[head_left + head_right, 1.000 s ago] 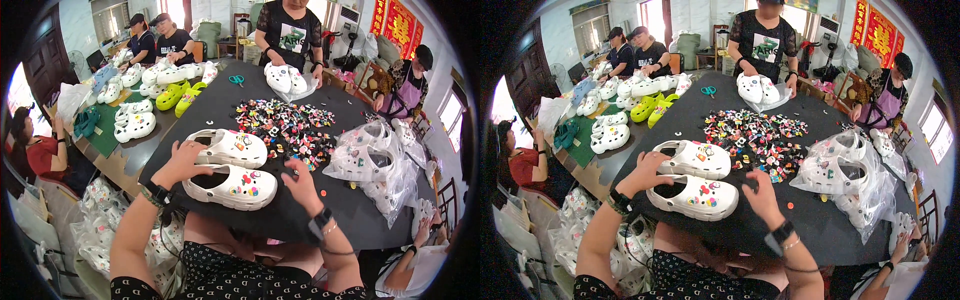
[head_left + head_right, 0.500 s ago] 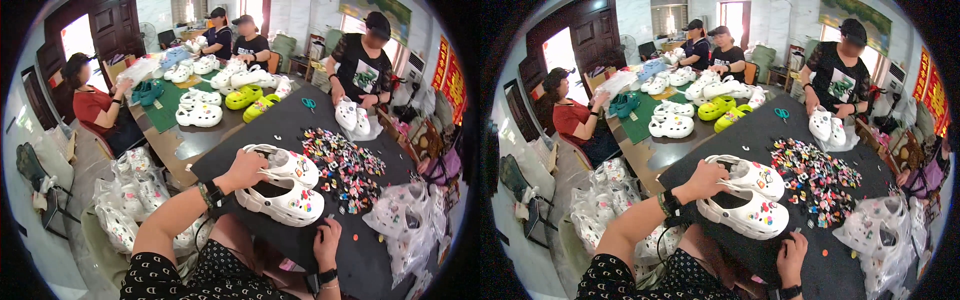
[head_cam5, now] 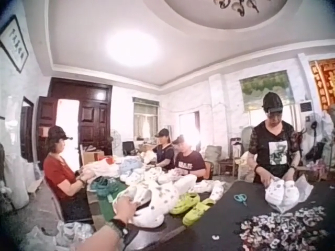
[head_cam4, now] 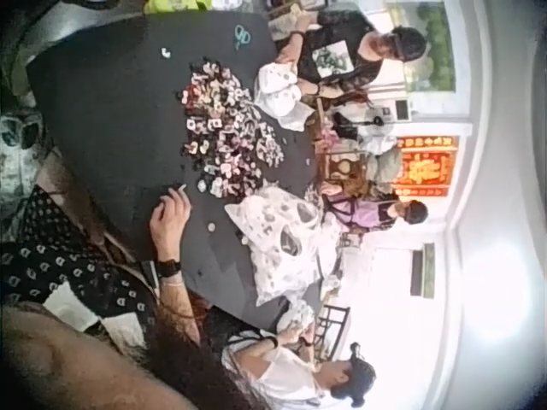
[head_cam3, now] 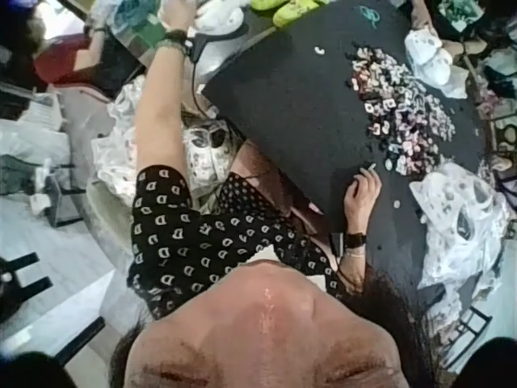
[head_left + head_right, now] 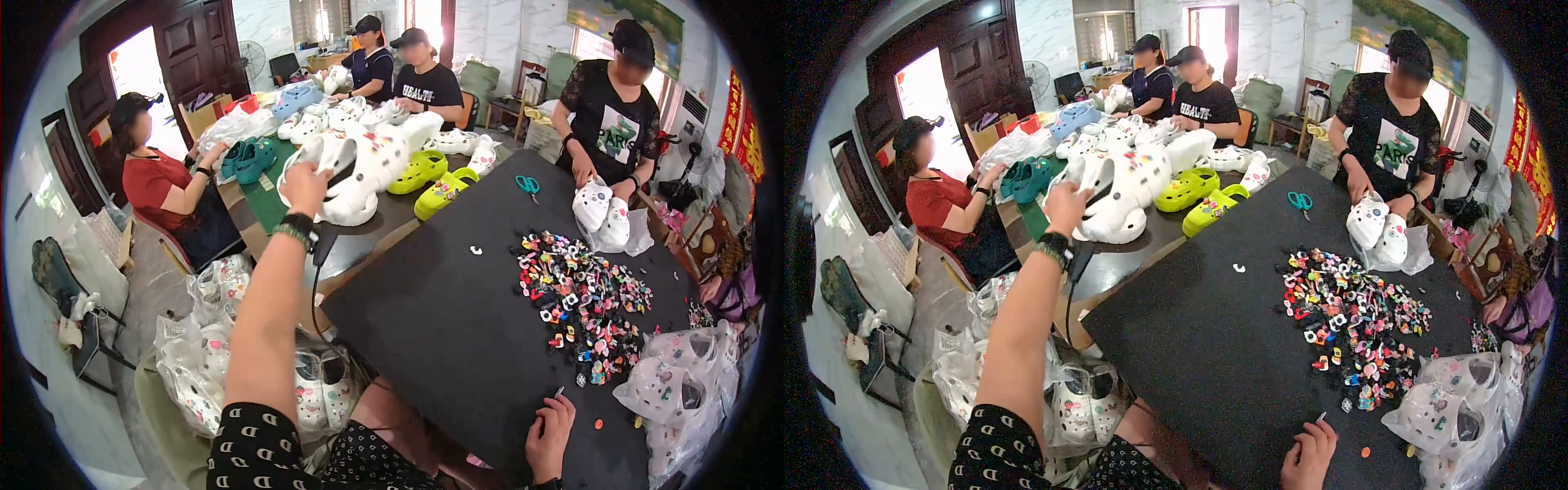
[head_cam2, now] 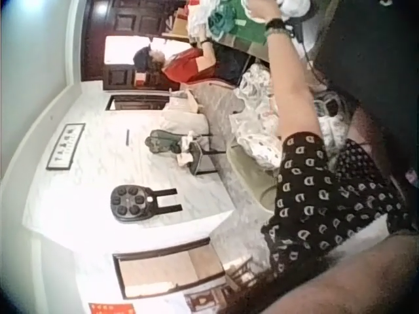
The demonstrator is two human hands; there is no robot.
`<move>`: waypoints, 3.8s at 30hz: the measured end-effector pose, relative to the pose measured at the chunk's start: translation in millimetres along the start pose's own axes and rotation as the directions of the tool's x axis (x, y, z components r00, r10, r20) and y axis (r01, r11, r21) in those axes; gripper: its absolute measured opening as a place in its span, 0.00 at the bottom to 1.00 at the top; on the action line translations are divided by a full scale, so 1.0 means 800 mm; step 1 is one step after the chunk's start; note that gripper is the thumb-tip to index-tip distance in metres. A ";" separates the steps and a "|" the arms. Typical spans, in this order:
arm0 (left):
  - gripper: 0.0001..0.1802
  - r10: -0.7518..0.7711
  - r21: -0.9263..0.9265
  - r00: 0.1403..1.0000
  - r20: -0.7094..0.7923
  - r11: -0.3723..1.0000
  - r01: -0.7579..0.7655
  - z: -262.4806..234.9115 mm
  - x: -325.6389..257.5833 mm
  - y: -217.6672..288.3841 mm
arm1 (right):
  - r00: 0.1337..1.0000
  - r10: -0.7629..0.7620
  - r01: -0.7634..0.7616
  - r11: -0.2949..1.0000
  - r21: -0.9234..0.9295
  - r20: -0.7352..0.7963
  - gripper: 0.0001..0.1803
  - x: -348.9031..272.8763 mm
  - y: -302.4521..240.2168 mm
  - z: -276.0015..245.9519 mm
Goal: Applying decorative charms to various pairs of clogs while working with a team at a workshop table.
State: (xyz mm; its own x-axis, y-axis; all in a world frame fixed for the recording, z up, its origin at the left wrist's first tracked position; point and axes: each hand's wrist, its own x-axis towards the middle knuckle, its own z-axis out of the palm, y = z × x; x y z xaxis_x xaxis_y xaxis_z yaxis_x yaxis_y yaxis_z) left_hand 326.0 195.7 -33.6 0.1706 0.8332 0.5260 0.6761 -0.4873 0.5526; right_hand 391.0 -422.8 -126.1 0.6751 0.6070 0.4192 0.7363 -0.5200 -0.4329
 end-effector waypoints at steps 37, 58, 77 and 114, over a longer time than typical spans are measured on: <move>0.12 -0.411 0.684 0.902 -0.131 0.621 0.382 -0.339 -0.277 -0.369 | 0.994 -0.108 0.110 0.992 -0.066 0.027 0.08 -0.015 0.026 0.017; 0.10 0.490 -0.297 0.824 -0.283 0.772 -0.561 -0.277 -0.174 0.040 | 0.990 -0.097 0.097 0.995 -0.006 -0.098 0.11 -0.014 0.038 0.012; 0.11 0.970 -0.701 0.190 0.150 0.240 -0.671 -0.202 -0.468 0.186 | 0.930 0.032 0.050 0.976 0.212 -0.366 0.11 -0.007 0.035 0.003; 0.22 0.727 -0.541 0.682 0.079 0.606 -0.583 -0.186 -0.429 0.114 | 0.809 -0.146 0.184 0.983 -0.010 0.570 0.36 0.192 -0.059 0.041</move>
State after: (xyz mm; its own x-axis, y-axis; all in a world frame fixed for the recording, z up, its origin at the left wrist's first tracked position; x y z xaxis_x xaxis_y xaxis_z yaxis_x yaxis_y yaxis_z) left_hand 222.4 -173.8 -67.5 0.6646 0.2343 0.7095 -0.0778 -0.9227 0.3776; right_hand 458.6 -285.0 -67.2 0.4132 0.9091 -0.0530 0.8482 -0.4054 -0.3408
